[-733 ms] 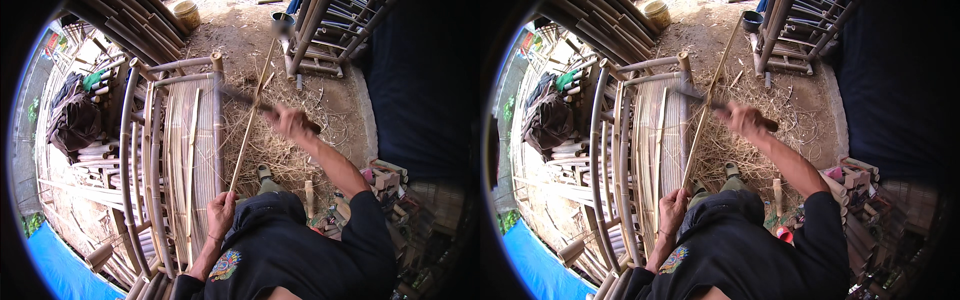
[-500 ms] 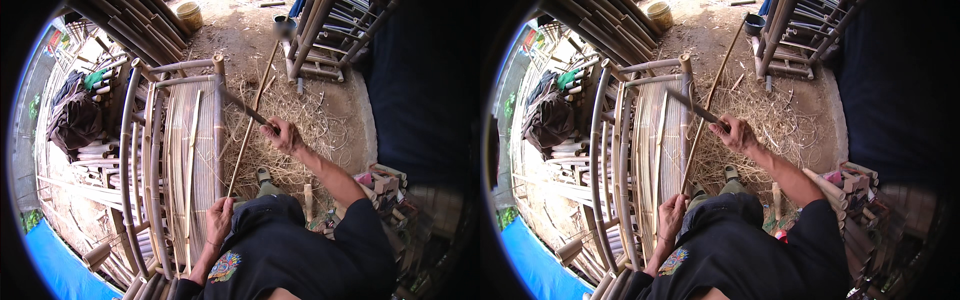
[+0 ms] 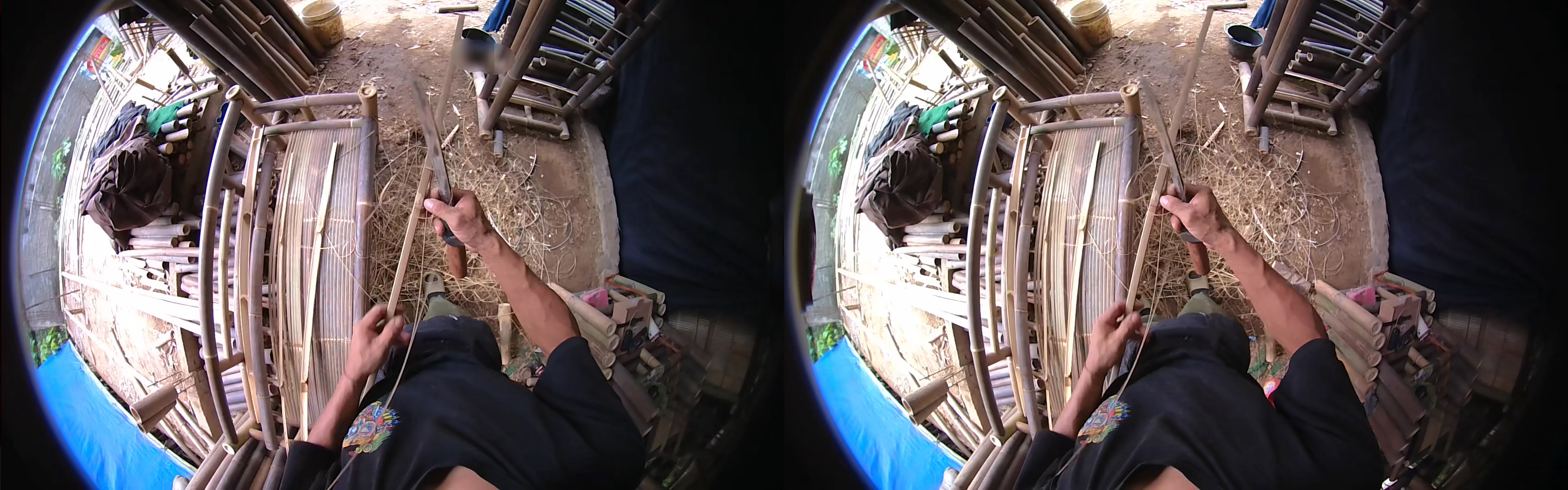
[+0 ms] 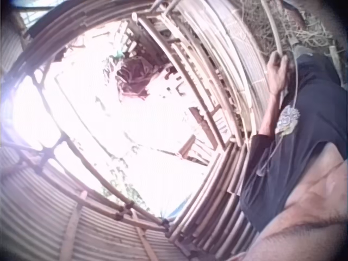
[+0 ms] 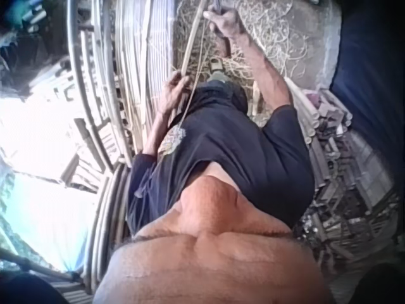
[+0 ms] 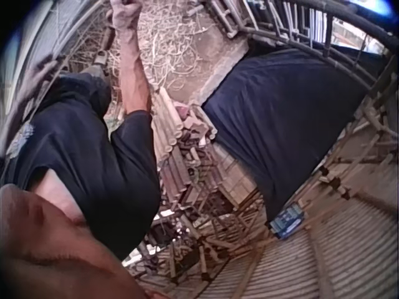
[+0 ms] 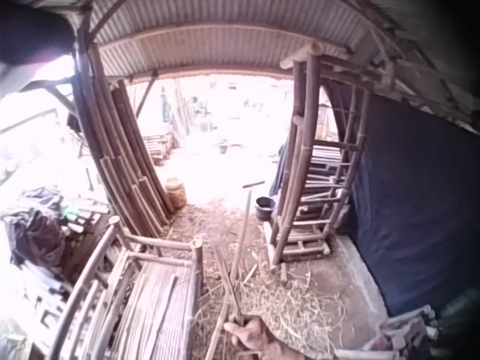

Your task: The person uses a large knife to split bamboo poles into thin strips. They repeatedly strike the bamboo against a wooden frame to separate the layers, then place the finished strips on a nearby rack.

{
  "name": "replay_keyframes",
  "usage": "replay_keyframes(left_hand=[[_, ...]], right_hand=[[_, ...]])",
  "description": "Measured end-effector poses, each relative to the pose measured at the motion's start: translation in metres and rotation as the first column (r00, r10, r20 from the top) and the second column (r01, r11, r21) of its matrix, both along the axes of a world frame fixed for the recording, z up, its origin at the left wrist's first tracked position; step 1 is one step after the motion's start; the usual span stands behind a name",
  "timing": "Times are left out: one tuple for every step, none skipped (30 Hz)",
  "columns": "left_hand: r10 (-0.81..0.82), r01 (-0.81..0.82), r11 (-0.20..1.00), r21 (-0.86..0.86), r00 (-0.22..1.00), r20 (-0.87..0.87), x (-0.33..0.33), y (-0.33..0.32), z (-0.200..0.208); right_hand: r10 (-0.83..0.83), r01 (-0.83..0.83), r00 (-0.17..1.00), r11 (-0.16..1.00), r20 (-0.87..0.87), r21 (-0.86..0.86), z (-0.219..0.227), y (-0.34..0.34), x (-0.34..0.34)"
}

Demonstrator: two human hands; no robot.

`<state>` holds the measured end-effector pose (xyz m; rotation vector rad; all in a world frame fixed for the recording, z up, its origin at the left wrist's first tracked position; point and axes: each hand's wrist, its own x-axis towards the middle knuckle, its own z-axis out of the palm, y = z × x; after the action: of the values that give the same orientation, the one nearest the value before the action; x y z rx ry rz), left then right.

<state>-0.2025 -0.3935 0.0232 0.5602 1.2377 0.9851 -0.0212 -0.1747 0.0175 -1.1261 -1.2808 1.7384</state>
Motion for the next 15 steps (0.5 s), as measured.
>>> replay_keyframes(left_hand=[[-0.011, 0.01, 0.998, 0.067, 1.0, 0.015, 0.003, 0.013, 0.001], [-0.02, 0.019, 0.999, 0.044, 0.999, 0.03, -0.002, 0.024, -0.009], [-0.03, 0.029, 0.999, 0.022, 0.998, 0.046, -0.008, 0.032, -0.02], [0.032, -0.032, 0.999, 0.02, 0.999, -0.033, -0.01, 0.04, -0.008], [0.054, -0.055, 0.998, -0.009, 0.995, -0.082, -0.02, 0.044, -0.01], [0.041, -0.041, 0.999, 0.003, 0.981, -0.189, -0.031, 0.046, -0.014], [0.041, -0.042, 0.999, 0.006, 0.953, -0.299, -0.043, 0.038, -0.02], [0.0, -0.008, 1.0, -0.02, 0.931, -0.364, -0.052, 0.033, -0.024], [0.012, -0.031, 0.999, -0.044, 0.926, -0.378, -0.057, 0.022, -0.033], [0.015, -0.041, 0.998, -0.052, 0.905, -0.426, -0.065, 0.014, -0.032], [0.016, -0.05, 0.997, -0.06, 0.882, -0.471, -0.074, 0.007, -0.03], [0.14, -0.188, 0.982, -0.036, 0.833, -0.536, -0.097, -0.009, -0.041], [0.259, -0.318, 0.948, 0.004, 0.764, -0.591, -0.125, -0.023, -0.056], [0.295, -0.393, 0.919, -0.032, 0.74, -0.604, -0.151, -0.034, -0.054], [0.334, -0.478, 0.875, -0.074, 0.709, -0.621, -0.171, -0.05, -0.054]], right_hand=[[0.039, -0.039, 0.999, 0.999, 0.018, 0.002, 0.0, -0.001, 0.001], [0.079, -0.09, 0.984, 0.994, 0.16, 0.064, 0.0, -0.001, -0.001], [0.073, -0.1, 0.976, 0.987, 0.203, 0.122, 0.004, 0.001, -0.001], [0.053, -0.1, 0.968, 0.979, 0.245, 0.18, 0.008, 0.006, 0.003], [0.031, -0.102, 0.958, 0.966, 0.286, 0.237, 0.01, 0.011, 0.008], [-0.046, -0.074, 0.871, 0.971, 0.488, 0.225, 0.007, 0.022, 0.019], [-0.058, -0.083, 0.771, 0.978, 0.634, 0.191, 0.01, 0.031, 0.027], [-0.104, -0.165, 0.631, 0.95, 0.769, 0.264, 0.008, 0.041, 0.045], [-0.157, -0.271, 0.474, 0.91, 0.866, 0.313, 0.001, 0.051, 0.059], [-0.173, -0.234, 0.383, 0.932, 0.907, 0.277, -0.001, 0.058, 0.067], [-0.181, -0.193, 0.286, 0.951, 0.941, 0.242, -0.002, 0.063, 0.078], [-0.231, -0.095, 0.238, 0.961, 0.943, 0.259, -0.005, 0.07, 0.096], [-0.282, 0.004, 0.183, 0.958, 0.942, 0.286, -0.012, 0.082, 0.123], [-0.367, 0.072, 0.089, 0.93, 0.926, 0.361, -0.028, 0.096, 0.165], [-0.469, 0.118, 0.013, 0.877, 0.883, 0.465, -0.034, 0.102, 0.197]])
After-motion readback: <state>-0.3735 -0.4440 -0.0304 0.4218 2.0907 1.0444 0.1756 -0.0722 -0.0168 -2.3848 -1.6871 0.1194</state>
